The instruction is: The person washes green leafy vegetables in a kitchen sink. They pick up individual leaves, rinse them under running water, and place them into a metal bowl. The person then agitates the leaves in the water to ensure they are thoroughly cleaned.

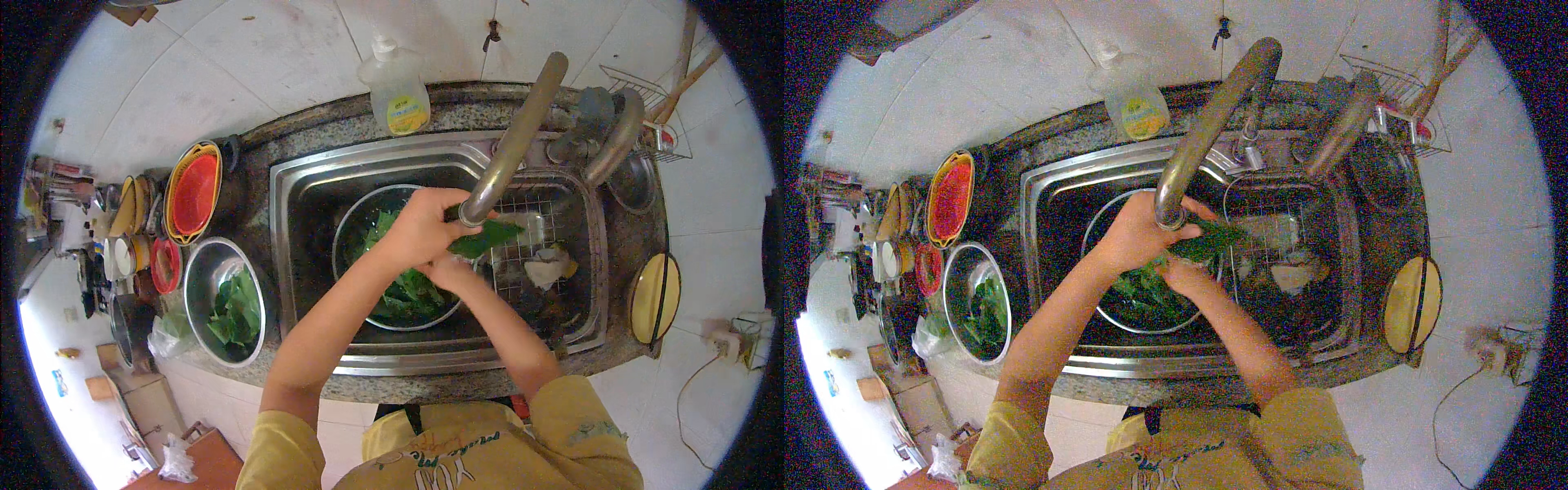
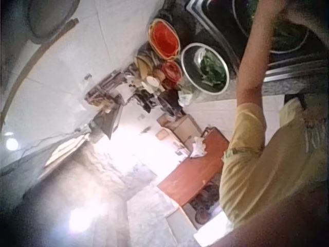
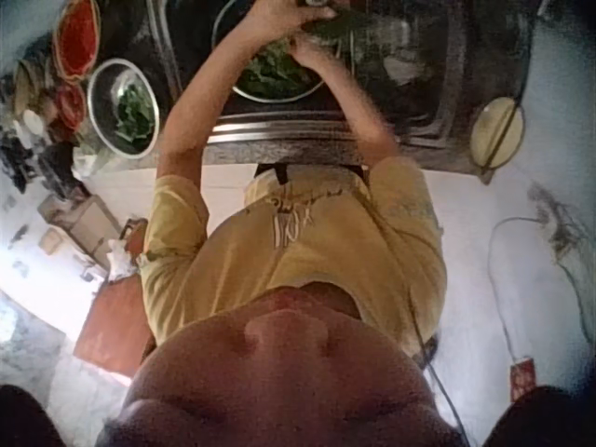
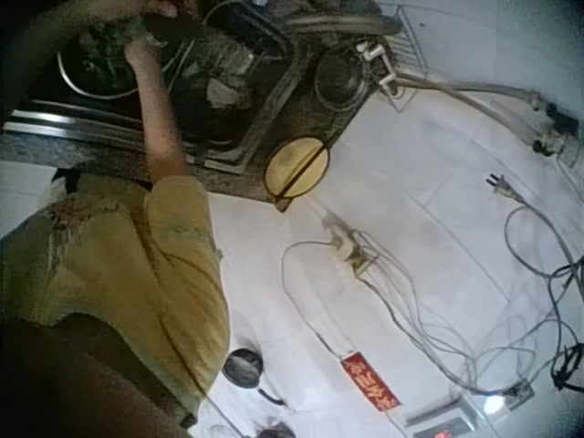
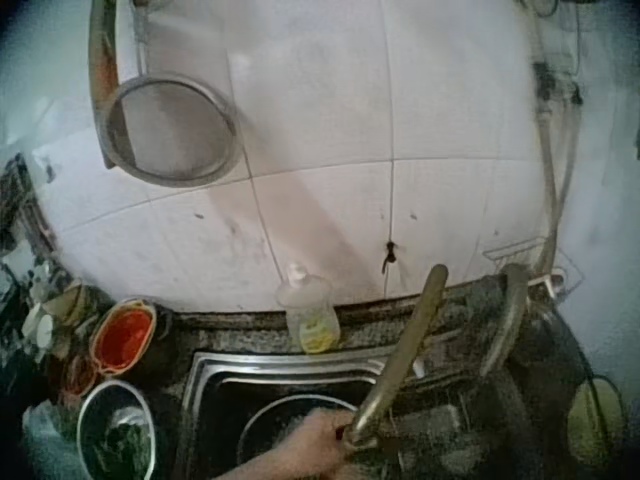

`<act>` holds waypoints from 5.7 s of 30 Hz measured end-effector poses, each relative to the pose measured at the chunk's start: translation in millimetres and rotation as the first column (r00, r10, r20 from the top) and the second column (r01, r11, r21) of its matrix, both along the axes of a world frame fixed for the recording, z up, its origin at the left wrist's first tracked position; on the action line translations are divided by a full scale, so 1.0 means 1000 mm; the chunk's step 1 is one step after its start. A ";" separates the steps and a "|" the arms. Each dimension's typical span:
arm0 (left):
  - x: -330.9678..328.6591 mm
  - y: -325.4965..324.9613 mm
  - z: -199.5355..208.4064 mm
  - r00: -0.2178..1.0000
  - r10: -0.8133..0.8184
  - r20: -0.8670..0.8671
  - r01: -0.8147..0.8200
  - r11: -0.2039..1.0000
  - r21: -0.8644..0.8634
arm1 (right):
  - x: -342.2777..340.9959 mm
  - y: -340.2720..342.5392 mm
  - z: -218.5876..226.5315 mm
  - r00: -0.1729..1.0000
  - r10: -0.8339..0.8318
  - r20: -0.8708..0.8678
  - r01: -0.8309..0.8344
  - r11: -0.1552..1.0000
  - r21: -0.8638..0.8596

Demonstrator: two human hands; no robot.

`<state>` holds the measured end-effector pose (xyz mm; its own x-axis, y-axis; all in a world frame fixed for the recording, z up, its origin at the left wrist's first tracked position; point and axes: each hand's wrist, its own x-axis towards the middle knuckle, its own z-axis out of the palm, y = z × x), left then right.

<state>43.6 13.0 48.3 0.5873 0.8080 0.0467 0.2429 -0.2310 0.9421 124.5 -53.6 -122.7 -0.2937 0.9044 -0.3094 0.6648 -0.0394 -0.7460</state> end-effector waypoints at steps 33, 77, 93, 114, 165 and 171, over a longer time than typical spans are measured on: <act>-0.055 -0.053 -0.044 0.807 0.458 -0.373 -0.334 0.874 0.352 | 0.107 0.071 0.077 -0.304 -0.703 -0.643 -0.030 0.682 -0.731; -0.112 -0.050 -0.261 0.288 -0.121 -0.950 0.033 0.993 -0.116 | -0.031 0.009 -0.071 0.668 0.312 0.676 -0.352 0.932 -0.082; -0.117 -0.002 -0.254 0.876 0.188 -0.444 -0.452 0.642 -0.619 | -0.028 0.048 -0.111 0.927 -0.374 -0.034 0.337 0.867 -0.366; -0.112 -0.070 -0.204 0.390 -0.074 -0.918 0.007 0.997 -0.078 | -0.053 -0.001 -0.033 0.652 0.411 0.637 -0.222 0.907 -0.357; -0.152 -0.058 -0.194 0.641 0.281 -0.715 -0.237 0.958 0.164 | -0.003 0.008 -0.024 0.912 -0.236 0.335 0.301 0.941 -0.156; -0.112 -0.070 -0.228 0.297 -0.122 -0.947 0.119 0.989 -0.090 | -0.027 -0.017 -0.026 0.727 0.190 0.659 -0.131 0.982 -0.139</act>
